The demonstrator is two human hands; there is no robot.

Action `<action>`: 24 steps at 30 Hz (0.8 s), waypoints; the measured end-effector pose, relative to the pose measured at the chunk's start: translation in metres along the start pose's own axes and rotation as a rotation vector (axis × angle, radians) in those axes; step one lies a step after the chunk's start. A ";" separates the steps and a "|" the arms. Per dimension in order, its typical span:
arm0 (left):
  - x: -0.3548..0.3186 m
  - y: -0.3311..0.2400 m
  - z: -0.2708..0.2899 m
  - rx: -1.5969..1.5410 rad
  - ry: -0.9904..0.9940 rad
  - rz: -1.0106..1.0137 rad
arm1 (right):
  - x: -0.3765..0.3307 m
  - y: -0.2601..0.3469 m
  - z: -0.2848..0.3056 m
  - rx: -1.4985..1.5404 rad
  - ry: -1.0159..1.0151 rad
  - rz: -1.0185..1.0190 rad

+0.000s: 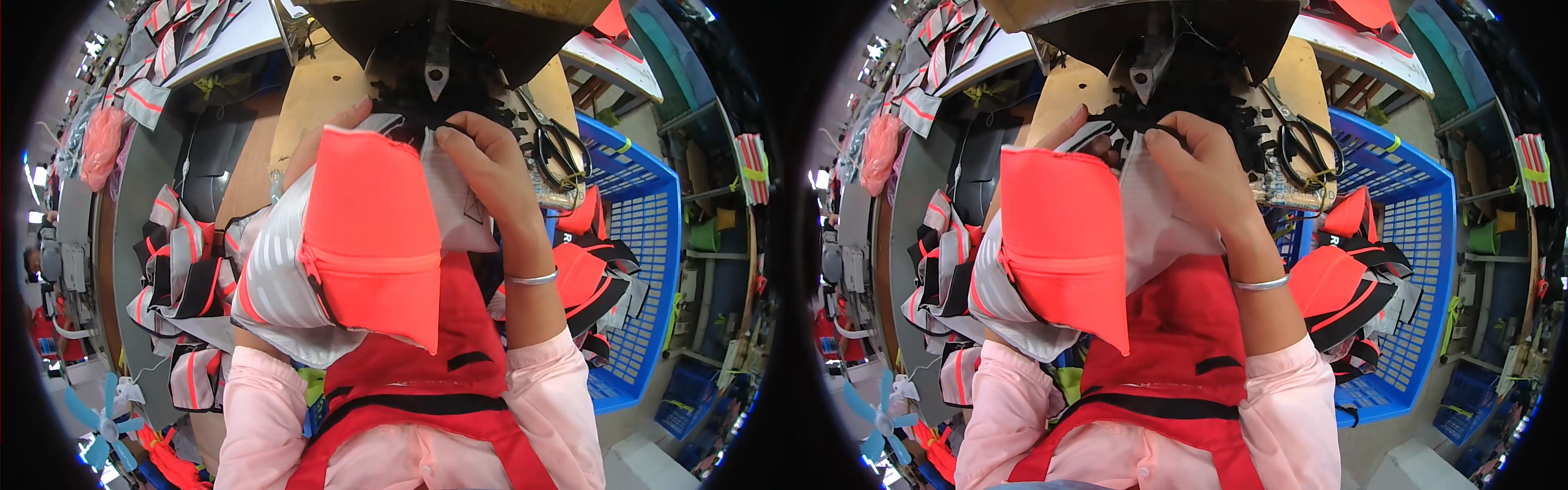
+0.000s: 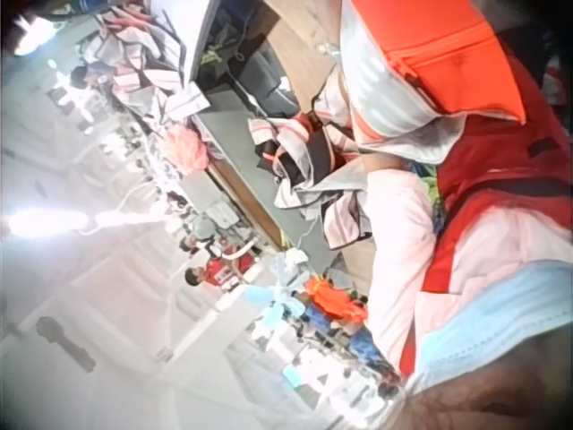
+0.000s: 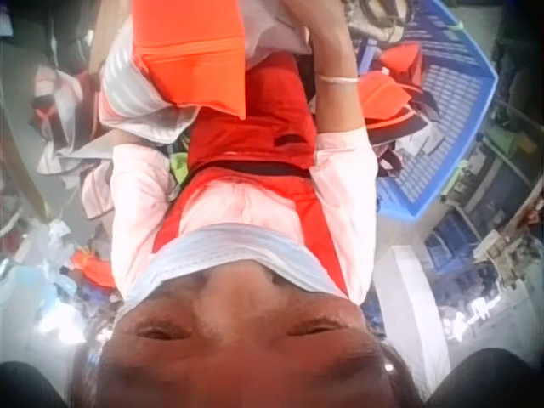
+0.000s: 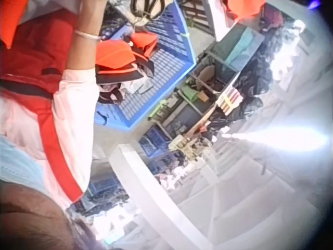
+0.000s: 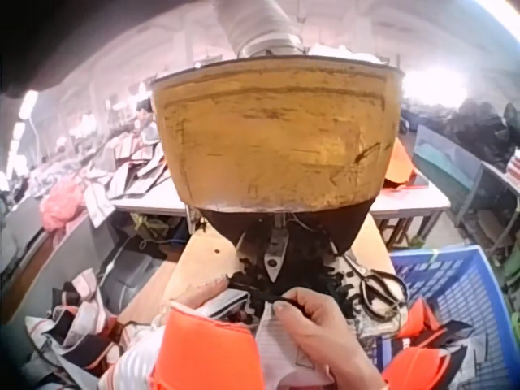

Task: The person is sewing a grey and red insulated bag using a sewing machine. They pick up a bag from a pile, align the edges under the machine's presser foot, and sew along the seams. The person repeatedly adjusts the bag's position to stitch different sections, including the top opening and side panels.

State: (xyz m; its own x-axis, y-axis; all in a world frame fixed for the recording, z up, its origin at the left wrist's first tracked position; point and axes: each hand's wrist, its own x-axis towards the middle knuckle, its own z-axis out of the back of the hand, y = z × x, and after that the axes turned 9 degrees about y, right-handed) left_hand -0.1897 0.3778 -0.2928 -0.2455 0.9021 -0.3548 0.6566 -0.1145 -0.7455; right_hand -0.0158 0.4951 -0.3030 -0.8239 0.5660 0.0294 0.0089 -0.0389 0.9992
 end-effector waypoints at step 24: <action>0.046 0.032 0.038 -0.391 0.740 -0.179 | 0.016 -0.003 0.017 -0.037 -0.045 0.020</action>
State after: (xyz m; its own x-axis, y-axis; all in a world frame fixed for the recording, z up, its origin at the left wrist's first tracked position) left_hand -0.2072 0.4001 -0.3541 0.0708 0.9477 0.3111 0.8845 0.0845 -0.4589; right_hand -0.0192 0.5181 -0.3049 -0.7974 0.6012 0.0514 0.0034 -0.0808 0.9967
